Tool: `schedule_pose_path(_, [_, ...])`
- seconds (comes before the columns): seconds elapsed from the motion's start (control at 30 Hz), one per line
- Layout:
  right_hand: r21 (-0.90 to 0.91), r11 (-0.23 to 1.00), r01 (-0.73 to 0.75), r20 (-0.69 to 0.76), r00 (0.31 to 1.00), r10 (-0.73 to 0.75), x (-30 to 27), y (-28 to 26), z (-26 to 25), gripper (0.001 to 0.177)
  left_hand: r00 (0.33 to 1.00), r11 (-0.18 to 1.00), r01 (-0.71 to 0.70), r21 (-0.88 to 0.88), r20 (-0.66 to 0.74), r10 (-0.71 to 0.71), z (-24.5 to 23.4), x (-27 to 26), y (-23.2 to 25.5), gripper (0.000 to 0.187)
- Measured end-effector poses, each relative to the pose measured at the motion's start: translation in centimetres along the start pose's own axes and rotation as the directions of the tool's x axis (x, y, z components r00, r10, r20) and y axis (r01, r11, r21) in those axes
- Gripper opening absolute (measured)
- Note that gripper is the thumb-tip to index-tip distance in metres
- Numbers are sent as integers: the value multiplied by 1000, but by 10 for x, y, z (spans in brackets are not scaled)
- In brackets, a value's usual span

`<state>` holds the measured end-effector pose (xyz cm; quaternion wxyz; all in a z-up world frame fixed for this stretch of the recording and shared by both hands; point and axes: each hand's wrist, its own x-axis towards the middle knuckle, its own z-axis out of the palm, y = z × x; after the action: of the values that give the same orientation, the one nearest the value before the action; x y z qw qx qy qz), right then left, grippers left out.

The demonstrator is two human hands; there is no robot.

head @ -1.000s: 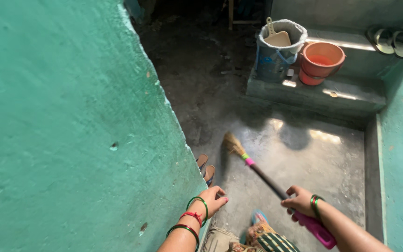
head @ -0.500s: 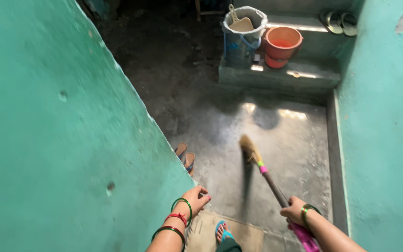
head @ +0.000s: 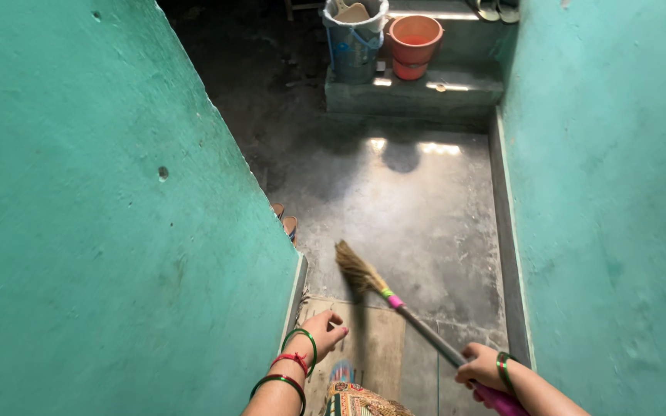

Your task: The person sweeps a narrow corridor and a landing using a broom, gathering debris along the walls.

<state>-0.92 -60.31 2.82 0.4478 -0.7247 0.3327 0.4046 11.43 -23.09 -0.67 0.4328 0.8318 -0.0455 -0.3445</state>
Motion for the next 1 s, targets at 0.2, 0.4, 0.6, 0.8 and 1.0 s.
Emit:
schedule_pose_path(0.2, [299,952,61,-141,990,-19,-6,78,42,32,1000,990,6,140,30,-10,-11,-49,-12,47])
schedule_pose_path(0.4, [144,989,31,-164,986,-7,-91,118,156,30,990,997,-66,49,129,60,-15,-55,-70,47])
schedule_pose_path(0.6, [-395,891,-223,-240,962,134,-143,173,284,41,953,992,-123,12,279,115,9,-74,-73,44])
schedule_pose_path(0.8, [-401,799,-447,-328,885,331,-171,269,378,52,911,956,-268,117,355,212,40,-130,-60,46])
schedule_pose_path(1.0, [-115,828,-549,-481,760,437,-174,326,406,56,913,939,-260,225,375,163,47,-166,-87,47])
